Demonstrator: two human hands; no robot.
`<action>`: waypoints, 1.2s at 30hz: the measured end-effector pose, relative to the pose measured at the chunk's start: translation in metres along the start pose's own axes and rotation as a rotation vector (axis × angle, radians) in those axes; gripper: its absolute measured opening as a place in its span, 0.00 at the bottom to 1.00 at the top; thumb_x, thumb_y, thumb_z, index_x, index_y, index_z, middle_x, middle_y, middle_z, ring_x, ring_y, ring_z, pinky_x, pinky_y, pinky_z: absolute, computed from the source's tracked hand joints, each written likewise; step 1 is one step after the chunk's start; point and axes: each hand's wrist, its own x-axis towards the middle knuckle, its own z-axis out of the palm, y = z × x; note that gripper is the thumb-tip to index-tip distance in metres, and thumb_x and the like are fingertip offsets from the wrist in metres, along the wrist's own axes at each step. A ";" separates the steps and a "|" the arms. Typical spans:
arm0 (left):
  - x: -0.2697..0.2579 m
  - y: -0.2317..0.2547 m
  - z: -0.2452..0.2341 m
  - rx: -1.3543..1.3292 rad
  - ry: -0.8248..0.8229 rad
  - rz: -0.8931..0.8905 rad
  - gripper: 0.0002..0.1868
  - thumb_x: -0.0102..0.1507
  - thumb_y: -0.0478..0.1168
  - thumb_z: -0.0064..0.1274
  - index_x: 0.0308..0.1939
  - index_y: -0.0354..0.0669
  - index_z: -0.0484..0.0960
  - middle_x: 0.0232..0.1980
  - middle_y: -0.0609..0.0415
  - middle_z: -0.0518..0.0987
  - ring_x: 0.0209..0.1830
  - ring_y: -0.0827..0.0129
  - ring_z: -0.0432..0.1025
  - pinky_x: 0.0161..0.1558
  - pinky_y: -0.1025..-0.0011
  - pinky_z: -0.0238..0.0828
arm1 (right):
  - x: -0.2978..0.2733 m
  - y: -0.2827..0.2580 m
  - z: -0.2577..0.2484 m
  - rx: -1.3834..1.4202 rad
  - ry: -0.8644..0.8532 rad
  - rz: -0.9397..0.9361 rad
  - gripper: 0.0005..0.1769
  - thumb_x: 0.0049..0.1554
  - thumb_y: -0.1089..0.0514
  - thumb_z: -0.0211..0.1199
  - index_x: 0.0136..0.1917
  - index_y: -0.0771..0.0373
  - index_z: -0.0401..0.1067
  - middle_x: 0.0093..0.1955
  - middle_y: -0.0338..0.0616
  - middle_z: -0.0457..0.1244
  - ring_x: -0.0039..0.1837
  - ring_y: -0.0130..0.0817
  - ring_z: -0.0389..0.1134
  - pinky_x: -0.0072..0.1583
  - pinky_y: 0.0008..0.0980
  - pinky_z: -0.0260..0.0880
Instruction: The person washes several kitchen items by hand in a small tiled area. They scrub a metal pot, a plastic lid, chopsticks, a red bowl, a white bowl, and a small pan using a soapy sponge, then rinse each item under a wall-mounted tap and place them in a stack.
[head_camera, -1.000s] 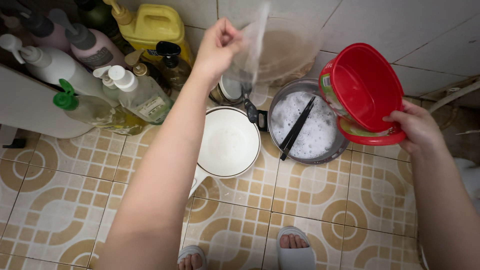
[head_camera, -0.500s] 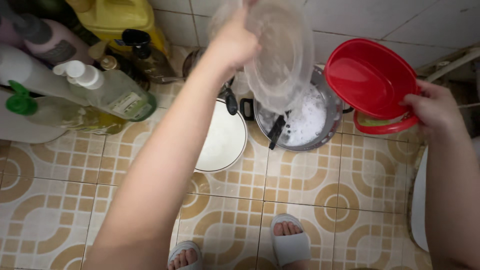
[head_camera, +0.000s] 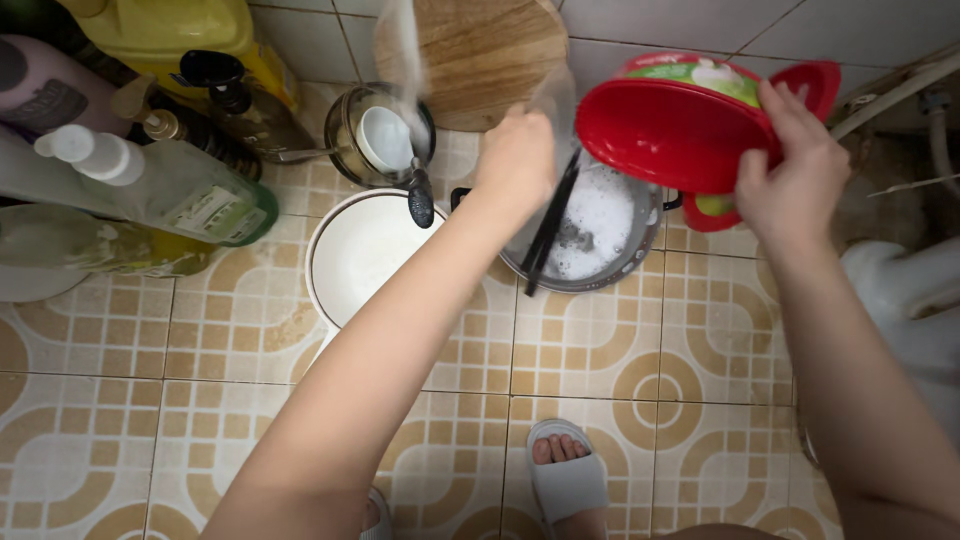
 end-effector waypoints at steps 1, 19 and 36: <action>0.000 -0.006 0.002 -0.025 -0.016 -0.020 0.12 0.52 0.31 0.58 0.39 0.31 0.83 0.53 0.34 0.78 0.53 0.43 0.75 0.55 0.55 0.73 | 0.001 -0.005 0.004 0.002 0.013 -0.017 0.35 0.54 0.74 0.52 0.75 0.69 0.70 0.73 0.64 0.63 0.76 0.56 0.67 0.81 0.44 0.64; -0.026 -0.014 0.011 -0.137 -0.404 -0.447 0.45 0.55 0.53 0.64 0.72 0.48 0.62 0.78 0.29 0.45 0.78 0.34 0.42 0.73 0.49 0.49 | 0.011 -0.019 0.028 0.263 0.078 0.019 0.39 0.54 0.77 0.51 0.79 0.69 0.67 0.83 0.65 0.53 0.84 0.56 0.56 0.82 0.44 0.60; -0.016 -0.008 -0.144 -1.161 -0.173 -0.435 0.60 0.49 0.38 0.65 0.73 0.58 0.36 0.64 0.46 0.71 0.57 0.53 0.78 0.37 0.51 0.85 | 0.049 -0.110 0.041 1.133 -0.247 0.499 0.21 0.60 0.66 0.67 0.66 0.69 0.72 0.57 0.44 0.70 0.57 0.27 0.72 0.60 0.28 0.74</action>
